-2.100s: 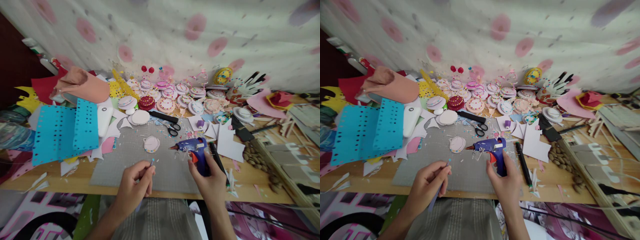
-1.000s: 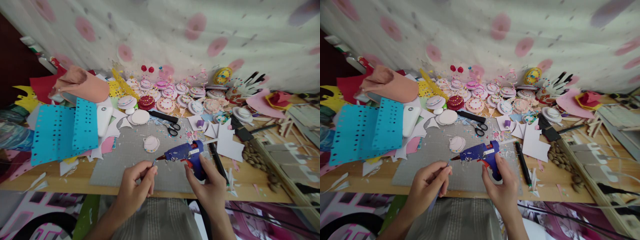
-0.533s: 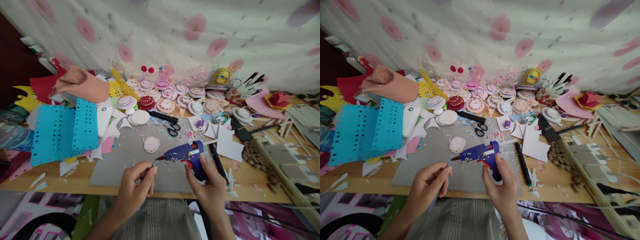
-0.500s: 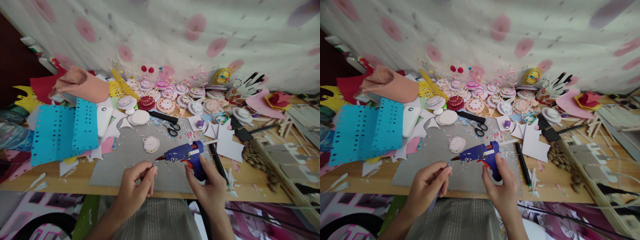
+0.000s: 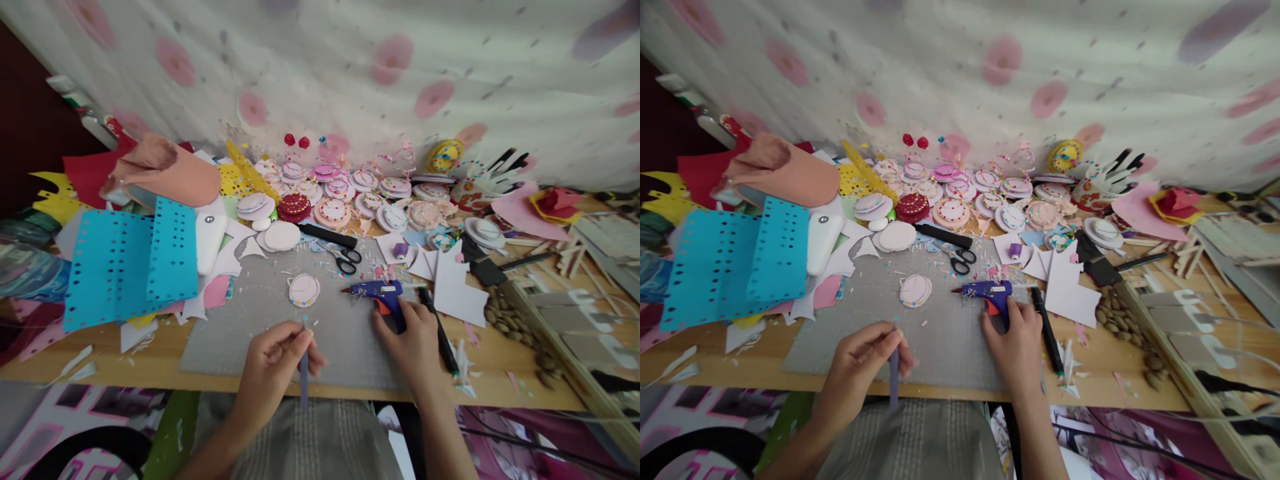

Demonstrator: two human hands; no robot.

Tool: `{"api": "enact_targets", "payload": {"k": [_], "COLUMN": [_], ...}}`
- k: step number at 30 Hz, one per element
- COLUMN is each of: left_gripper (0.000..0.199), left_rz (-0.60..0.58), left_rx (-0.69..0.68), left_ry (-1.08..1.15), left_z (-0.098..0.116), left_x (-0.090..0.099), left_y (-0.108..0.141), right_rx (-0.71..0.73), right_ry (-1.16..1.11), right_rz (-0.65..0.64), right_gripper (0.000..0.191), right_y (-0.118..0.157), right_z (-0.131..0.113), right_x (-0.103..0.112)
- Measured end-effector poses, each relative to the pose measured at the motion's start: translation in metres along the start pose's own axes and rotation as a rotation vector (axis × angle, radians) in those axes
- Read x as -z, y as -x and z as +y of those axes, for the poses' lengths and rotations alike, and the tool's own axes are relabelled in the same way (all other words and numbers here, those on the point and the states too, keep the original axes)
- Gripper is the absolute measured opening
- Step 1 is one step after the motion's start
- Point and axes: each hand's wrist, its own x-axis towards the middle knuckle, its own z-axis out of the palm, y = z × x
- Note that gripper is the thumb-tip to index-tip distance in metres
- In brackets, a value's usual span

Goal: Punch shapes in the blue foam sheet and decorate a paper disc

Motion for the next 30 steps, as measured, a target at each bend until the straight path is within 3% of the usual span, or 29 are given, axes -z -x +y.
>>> {"api": "enact_targets", "payload": {"k": [4,7,9,11,12,14,18,22,27,30], "left_gripper": [0.022,0.021,0.021,0.018,0.016,0.015,0.018,0.022,0.034,0.035], "left_rz": [0.078,0.135,0.186,0.223,0.235,0.261,0.290,0.252,0.103,0.180], "left_rx": [0.026,0.001,-0.039,-0.059,-0.064,-0.081,-0.084,-0.022,0.064,-0.066], "left_ry": [0.002,0.006,-0.012,-0.019,-0.020,-0.026,-0.031,-0.033,-0.221,-0.413], "left_z": [-0.010,-0.021,-0.026,-0.030,-0.032,-0.035,-0.038,-0.038,-0.035,-0.033], "left_x": [-0.003,-0.008,-0.013,-0.019,-0.021,-0.025,-0.029,-0.027,-0.003,0.017], "left_y": [-0.002,-0.005,-0.008,-0.012,-0.013,-0.017,-0.022,-0.027,-0.027,-0.025], "right_rx": [-0.073,0.010,0.119,0.194,0.200,0.182,0.143,0.167,-0.095,-0.273], "right_ry": [0.040,-0.202,-0.435,-0.595,-0.620,-0.599,-0.521,-0.539,-0.718,-0.835], "right_rz": [0.044,0.075,-0.098,-0.343,-0.396,-0.378,-0.180,-0.097,-0.145,-0.261], "right_gripper": [0.050,0.025,0.015,0.022,0.026,0.026,0.018,0.017,0.016,0.025], "right_y": [-0.001,0.004,0.012,0.022,0.028,0.037,0.046,0.043,0.027,0.016], "right_z": [-0.008,-0.039,-0.064,-0.085,-0.093,-0.103,-0.102,-0.096,-0.090,-0.085], "right_x": [0.008,0.031,0.043,0.046,0.044,0.037,0.023,0.017,0.012,0.005]}}
